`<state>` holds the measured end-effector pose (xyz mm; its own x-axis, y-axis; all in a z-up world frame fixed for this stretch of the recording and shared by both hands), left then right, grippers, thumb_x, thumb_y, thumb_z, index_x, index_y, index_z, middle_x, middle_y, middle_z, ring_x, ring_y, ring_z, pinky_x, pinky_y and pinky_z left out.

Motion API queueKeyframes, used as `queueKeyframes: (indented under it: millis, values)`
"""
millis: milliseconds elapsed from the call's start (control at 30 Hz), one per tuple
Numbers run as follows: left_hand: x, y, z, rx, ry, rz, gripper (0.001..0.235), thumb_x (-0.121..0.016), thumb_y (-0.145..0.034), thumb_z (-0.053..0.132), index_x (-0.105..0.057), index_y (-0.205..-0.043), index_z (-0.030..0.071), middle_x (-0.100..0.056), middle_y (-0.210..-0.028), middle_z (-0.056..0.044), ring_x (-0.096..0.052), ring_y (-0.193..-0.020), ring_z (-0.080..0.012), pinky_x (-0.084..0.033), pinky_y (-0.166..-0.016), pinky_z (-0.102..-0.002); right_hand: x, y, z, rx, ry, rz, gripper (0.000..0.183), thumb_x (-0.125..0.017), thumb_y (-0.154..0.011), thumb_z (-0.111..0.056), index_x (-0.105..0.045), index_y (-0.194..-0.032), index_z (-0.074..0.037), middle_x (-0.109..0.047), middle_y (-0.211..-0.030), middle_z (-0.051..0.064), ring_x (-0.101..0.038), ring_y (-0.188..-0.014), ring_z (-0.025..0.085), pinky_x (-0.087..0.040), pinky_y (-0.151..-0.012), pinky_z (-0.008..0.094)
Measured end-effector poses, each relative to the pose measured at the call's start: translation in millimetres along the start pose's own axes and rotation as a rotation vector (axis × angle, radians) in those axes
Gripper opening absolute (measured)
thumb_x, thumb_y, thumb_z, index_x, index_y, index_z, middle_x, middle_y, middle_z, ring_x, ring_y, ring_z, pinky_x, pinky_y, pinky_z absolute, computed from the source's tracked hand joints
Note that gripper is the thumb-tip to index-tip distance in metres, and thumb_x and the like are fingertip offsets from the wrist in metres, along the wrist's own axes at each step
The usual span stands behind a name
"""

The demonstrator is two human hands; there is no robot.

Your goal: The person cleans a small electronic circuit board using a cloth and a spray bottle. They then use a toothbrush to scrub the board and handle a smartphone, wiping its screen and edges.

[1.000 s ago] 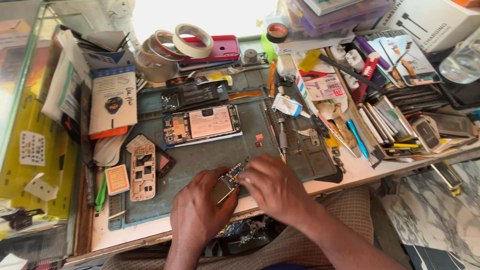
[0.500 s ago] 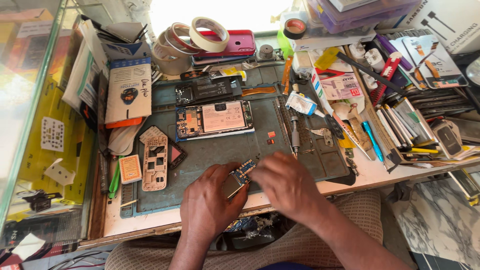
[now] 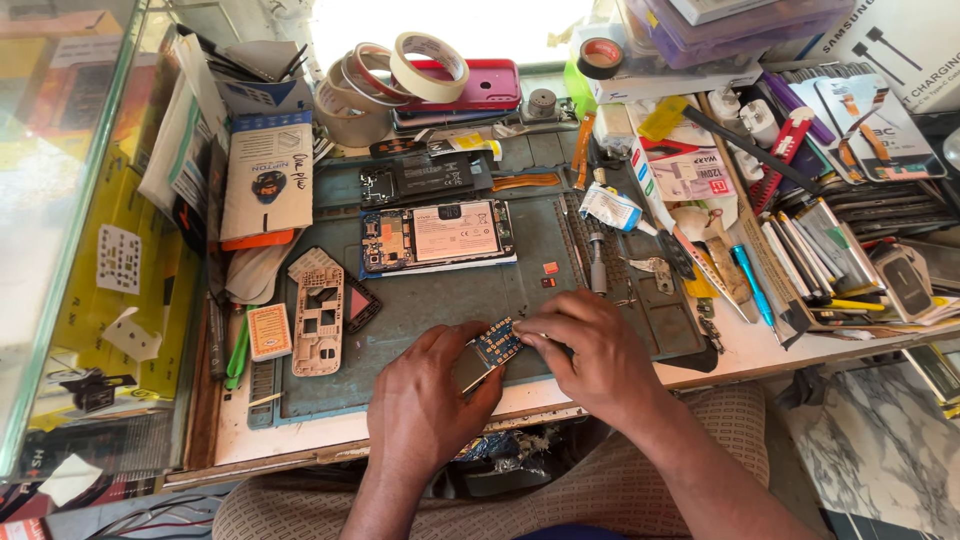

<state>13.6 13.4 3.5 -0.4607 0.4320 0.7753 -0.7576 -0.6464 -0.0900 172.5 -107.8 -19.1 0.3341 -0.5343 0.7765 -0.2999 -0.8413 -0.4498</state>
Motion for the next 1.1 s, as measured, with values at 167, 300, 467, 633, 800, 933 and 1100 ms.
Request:
queueKeyframes:
  millis: [167, 300, 467, 633, 800, 933, 1100]
  values:
    - [-2, -1, -2, 0.006, 0.045, 0.001, 0.052, -0.079, -0.074, 0.031, -0.071, -0.124, 0.017, -0.074, -0.105, -0.011, -0.074, -0.089, -0.0344, -0.058, -0.076, -0.048, -2, 1, 2, -0.054, 0.021, -0.003, 0.011, -0.076, -0.089, -0.020, -0.073, -0.092, -0.010, -0.070, -0.087, 0.005, -0.068, -0.083, 0.023, -0.053, -0.075, 0.040]
    - [-1, -2, -3, 0.011, 0.072, 0.012, 0.047, -0.079, -0.074, 0.032, -0.072, -0.117, 0.015, -0.075, -0.105, -0.012, -0.074, -0.091, -0.0341, -0.058, -0.078, -0.047, -14, 0, -5, 0.004, 0.038, -0.059, 0.011, -0.074, -0.090, -0.019, -0.072, -0.091, -0.009, -0.067, -0.083, 0.006, -0.066, -0.080, 0.021, -0.053, -0.074, 0.039]
    - [-2, -1, -4, 0.032, 0.054, 0.003, 0.042, -0.079, -0.074, 0.032, -0.073, -0.113, 0.016, -0.075, -0.104, -0.011, -0.075, -0.090, -0.0334, -0.058, -0.079, -0.047, -15, -7, -7, 0.092, 0.096, -0.103, 0.006, -0.070, -0.092, -0.014, -0.072, -0.090, -0.009, -0.066, -0.083, 0.005, -0.065, -0.079, 0.020, -0.052, -0.076, 0.039]
    - [-2, -2, -4, 0.011, 0.049, 0.020, 0.042, -0.078, -0.075, 0.031, -0.073, -0.113, 0.016, -0.076, -0.103, -0.011, -0.075, -0.089, -0.0328, -0.059, -0.078, -0.046, -13, -12, -10, 0.193, 0.034, -0.072, 0.009, -0.071, -0.091, -0.018, -0.071, -0.091, -0.009, -0.066, -0.085, 0.005, -0.064, -0.083, 0.020, -0.051, -0.083, 0.040]
    - [-2, -2, -4, 0.032, 0.025, -0.019, 0.046, -0.079, -0.075, 0.031, -0.073, -0.118, 0.016, -0.075, -0.103, -0.011, -0.076, -0.088, -0.0306, -0.059, -0.078, -0.046, -19, -14, -9, 0.128, 0.085, -0.135, 0.006, -0.071, -0.090, -0.015, -0.071, -0.086, -0.011, -0.066, -0.084, 0.005, -0.064, -0.081, 0.020, -0.048, -0.080, 0.041]
    - [-4, -3, -4, 0.043, 0.014, -0.047, 0.046, -0.077, -0.076, 0.030, -0.071, -0.119, 0.016, -0.075, -0.104, -0.010, -0.077, -0.087, -0.0283, -0.060, -0.079, -0.044, -23, -15, -8, 0.123, 0.106, -0.189, 0.003, -0.072, -0.088, -0.013, -0.072, -0.088, -0.010, -0.066, -0.086, 0.005, -0.063, -0.082, 0.020, -0.047, -0.075, 0.041]
    - [-3, -2, -5, 0.016, 0.024, 0.000, 0.041, -0.079, -0.074, 0.029, -0.073, -0.112, 0.014, -0.075, -0.103, -0.011, -0.076, -0.087, -0.0308, -0.060, -0.076, -0.046, -17, -20, -14, 0.110, 0.035, -0.136, 0.009, -0.074, -0.088, -0.018, -0.072, -0.089, -0.010, -0.066, -0.087, 0.003, -0.062, -0.087, 0.020, -0.045, -0.082, 0.042]
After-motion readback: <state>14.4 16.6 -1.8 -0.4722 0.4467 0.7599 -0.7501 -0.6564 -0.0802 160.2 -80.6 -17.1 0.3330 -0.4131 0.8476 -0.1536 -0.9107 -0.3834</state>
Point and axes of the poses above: each hand's wrist, its own y-axis away from the middle knuckle, its own x-axis out of the back of the hand, z = x × y, the point moved 2 cm from there along -y, towards the middle knuckle
